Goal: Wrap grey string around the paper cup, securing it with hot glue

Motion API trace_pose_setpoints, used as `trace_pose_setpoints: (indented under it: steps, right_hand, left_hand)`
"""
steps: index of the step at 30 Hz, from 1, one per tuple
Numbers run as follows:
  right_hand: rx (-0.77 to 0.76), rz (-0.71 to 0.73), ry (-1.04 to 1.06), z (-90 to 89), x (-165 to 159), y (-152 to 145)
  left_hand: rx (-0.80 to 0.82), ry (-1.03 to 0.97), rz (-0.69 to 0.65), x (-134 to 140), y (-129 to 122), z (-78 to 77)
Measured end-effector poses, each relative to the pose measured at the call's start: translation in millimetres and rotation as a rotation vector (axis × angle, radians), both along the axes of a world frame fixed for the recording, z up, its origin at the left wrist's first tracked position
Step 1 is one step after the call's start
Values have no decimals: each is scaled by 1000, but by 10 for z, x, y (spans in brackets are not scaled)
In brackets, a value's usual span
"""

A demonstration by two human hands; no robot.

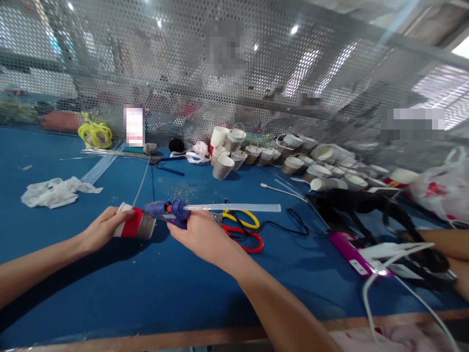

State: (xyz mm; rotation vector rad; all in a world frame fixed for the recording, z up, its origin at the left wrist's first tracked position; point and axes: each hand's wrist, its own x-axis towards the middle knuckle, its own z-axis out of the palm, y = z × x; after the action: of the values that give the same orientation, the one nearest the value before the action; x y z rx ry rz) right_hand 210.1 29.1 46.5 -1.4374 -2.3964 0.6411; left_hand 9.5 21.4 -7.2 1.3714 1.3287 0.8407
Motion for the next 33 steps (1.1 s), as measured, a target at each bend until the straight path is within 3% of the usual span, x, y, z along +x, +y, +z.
trace_pose_setpoints:
  steps: [17, 33]
  right_hand:
    - [-67, -40, 20, 19, 6, -32]
    - [-81, 30, 33, -16, 90, -114]
  left_hand:
    - [7, -26, -15, -20, 6, -49]
    - [-34, -120, 8, 15, -8, 49]
